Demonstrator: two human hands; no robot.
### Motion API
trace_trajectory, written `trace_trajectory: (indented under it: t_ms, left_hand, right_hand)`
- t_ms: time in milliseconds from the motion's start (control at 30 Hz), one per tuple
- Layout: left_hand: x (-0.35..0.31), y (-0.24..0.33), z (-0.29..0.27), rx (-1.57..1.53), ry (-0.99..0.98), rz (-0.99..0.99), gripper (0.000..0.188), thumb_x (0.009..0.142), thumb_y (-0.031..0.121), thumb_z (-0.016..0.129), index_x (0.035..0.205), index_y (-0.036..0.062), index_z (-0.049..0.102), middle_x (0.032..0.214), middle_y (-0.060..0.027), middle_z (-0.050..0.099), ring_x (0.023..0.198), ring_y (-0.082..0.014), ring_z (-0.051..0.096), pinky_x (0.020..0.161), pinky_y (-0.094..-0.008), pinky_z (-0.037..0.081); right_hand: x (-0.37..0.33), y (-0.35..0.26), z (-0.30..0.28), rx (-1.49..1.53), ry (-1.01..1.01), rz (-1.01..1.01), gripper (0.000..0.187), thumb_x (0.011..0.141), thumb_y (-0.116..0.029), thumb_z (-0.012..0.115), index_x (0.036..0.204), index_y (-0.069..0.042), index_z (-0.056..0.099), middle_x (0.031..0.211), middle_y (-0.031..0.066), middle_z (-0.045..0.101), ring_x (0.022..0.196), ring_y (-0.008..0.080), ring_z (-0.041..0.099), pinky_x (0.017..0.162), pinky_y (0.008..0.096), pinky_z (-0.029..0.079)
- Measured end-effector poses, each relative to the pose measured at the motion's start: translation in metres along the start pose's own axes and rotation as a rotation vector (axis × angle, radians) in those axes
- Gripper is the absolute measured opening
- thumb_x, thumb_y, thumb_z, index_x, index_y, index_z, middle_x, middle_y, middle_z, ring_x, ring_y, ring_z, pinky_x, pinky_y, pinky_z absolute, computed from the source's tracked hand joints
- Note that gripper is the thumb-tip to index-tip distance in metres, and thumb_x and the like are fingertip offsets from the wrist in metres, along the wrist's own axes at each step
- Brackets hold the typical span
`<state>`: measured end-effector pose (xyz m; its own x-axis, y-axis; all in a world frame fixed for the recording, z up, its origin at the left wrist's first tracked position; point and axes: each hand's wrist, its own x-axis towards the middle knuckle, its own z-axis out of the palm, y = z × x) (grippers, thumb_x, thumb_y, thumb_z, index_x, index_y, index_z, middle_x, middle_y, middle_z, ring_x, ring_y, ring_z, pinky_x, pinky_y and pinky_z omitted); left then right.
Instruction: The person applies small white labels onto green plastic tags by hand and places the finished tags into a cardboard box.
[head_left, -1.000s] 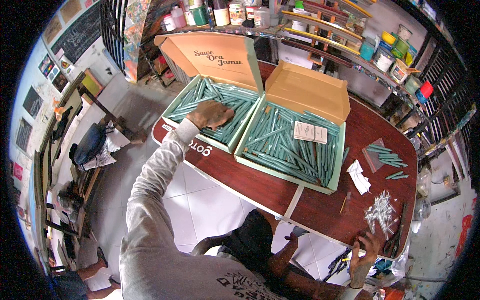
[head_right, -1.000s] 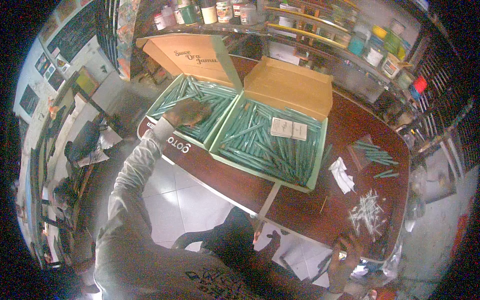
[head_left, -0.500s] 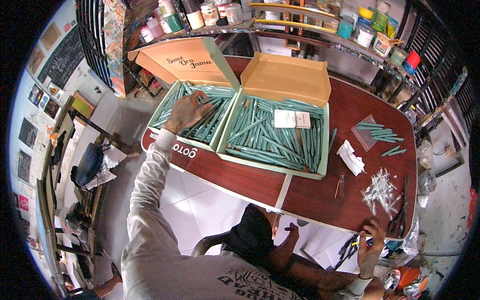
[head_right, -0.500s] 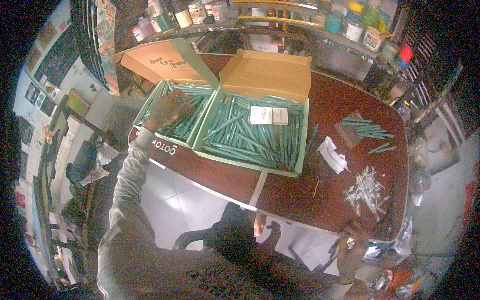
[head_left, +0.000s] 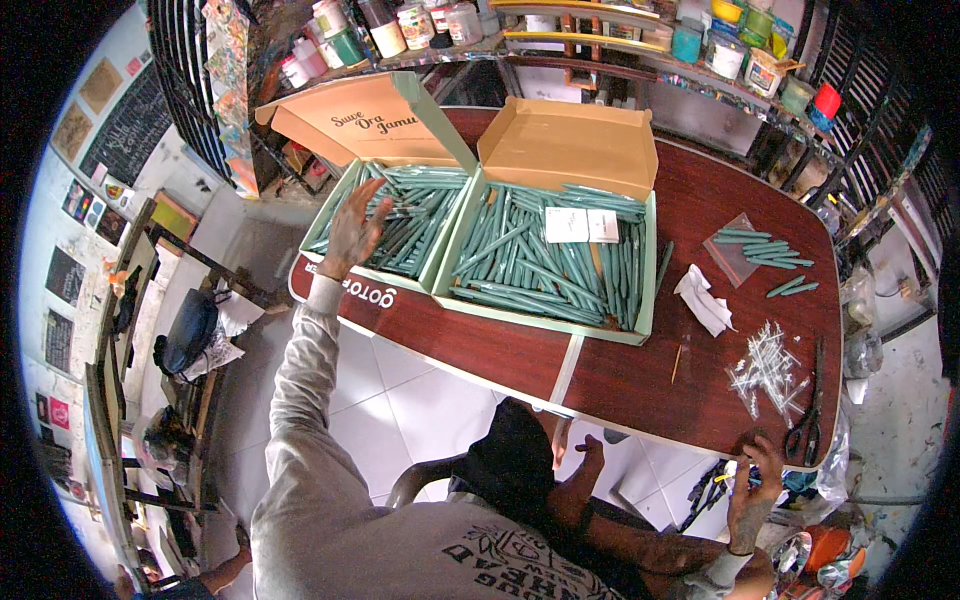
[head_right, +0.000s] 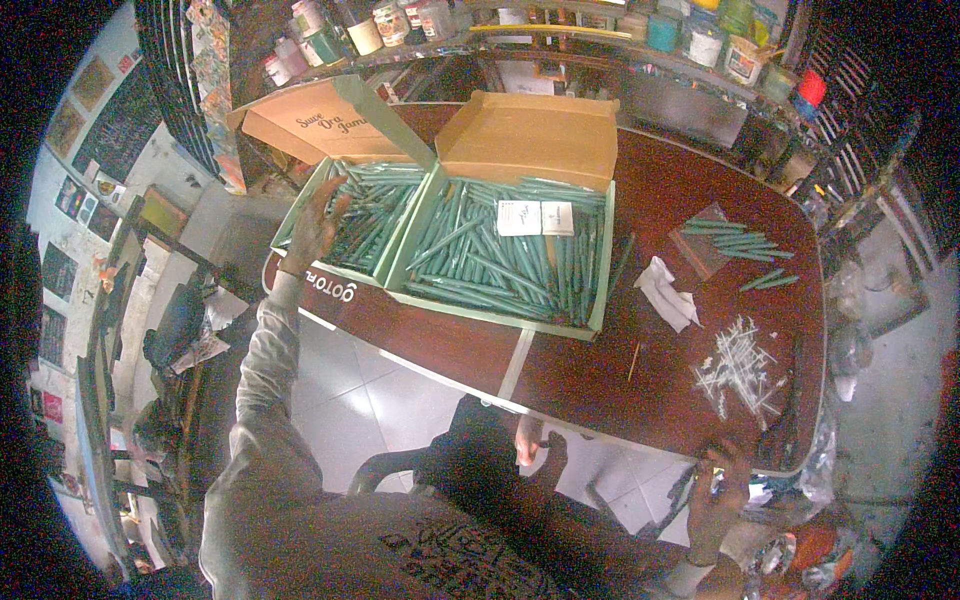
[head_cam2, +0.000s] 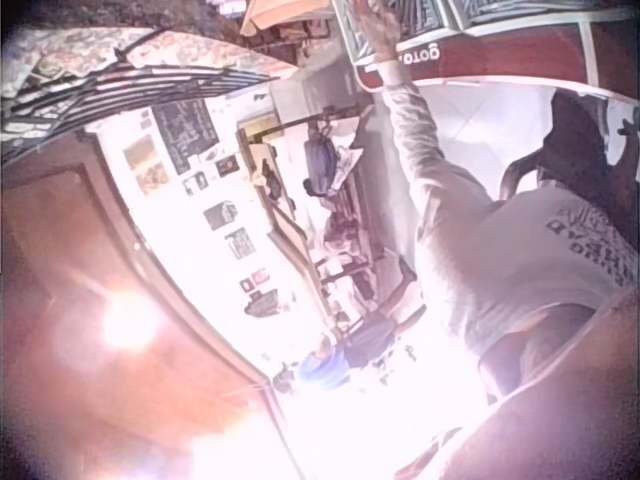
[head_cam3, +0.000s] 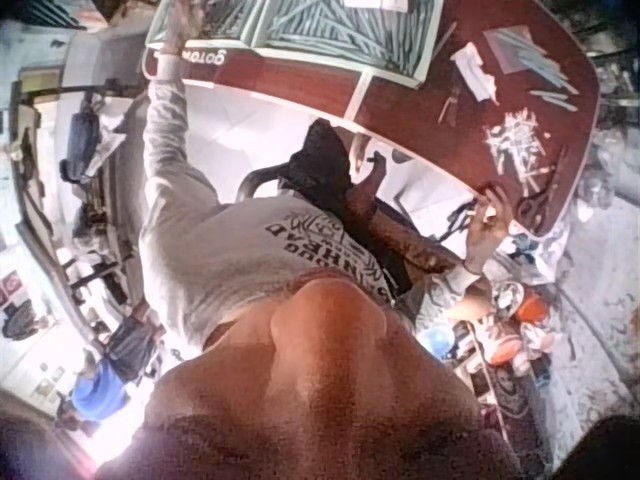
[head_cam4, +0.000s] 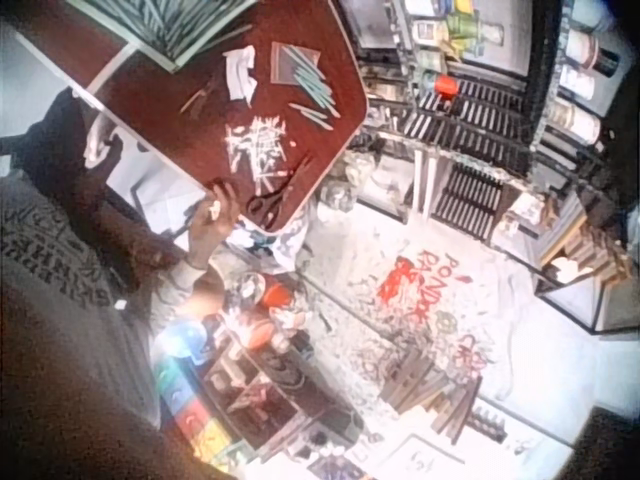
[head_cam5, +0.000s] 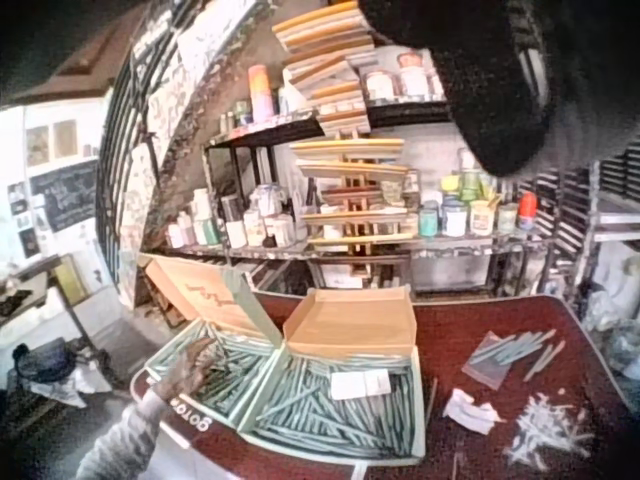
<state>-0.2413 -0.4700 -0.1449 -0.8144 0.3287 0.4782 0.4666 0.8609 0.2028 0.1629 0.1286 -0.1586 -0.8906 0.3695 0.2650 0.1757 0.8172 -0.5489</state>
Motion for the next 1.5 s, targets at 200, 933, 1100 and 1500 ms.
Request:
trace_trajectory:
  t_ms: [200,933,1100,1500]
  left_hand:
    - [-0.023,-0.012,0.028,0.109,-0.167,-0.032,0.059,0.1,0.055,0.044,0.141,0.0143,0.052,0.145,-0.0213,0.047,0.131,-0.0421,0.047,0.108,-0.05,0.038]
    - [0.023,0.166,-0.001,-0.205,0.167,0.279,0.029,0.097,0.026,0.059,0.118,0.0081,0.066,0.135,-0.0128,0.059,0.137,-0.0359,0.043,0.117,-0.0539,0.024]
    - [0.027,0.293,0.018,-0.346,0.079,0.506,0.024,0.091,0.019,0.065,0.113,0.0119,0.07,0.129,-0.0072,0.064,0.136,-0.0342,0.045,0.118,-0.0593,0.019]
    - [0.006,0.381,0.077,-0.514,-0.019,0.701,0.018,0.079,0.016,0.073,0.097,0.014,0.076,0.096,-0.0066,0.07,0.095,-0.03,0.061,0.087,-0.0439,0.044]
  right_hand:
    - [-0.007,0.007,-0.002,0.043,0.002,0.033,0.014,0.092,-0.009,0.062,0.103,-0.003,0.068,0.124,0.0178,0.063,0.119,0.0362,0.056,0.104,0.0471,0.041]
    - [0.042,-0.024,-0.06,-0.069,0.042,-0.193,0.021,0.083,-0.006,0.071,0.103,-0.005,0.07,0.119,0.0145,0.066,0.116,0.0357,0.059,0.1,0.0462,0.046]
    - [0.103,-0.015,-0.068,-0.012,-0.164,-0.303,0.02,0.086,-0.007,0.068,0.105,-0.001,0.068,0.119,0.0169,0.065,0.113,0.0355,0.061,0.096,0.0443,0.048]
    - [0.225,-0.01,0.126,-0.026,-0.026,-0.591,0.025,0.088,-0.009,0.064,0.113,-0.006,0.062,0.101,0.0167,0.065,0.096,0.0374,0.063,0.082,0.0468,0.053]
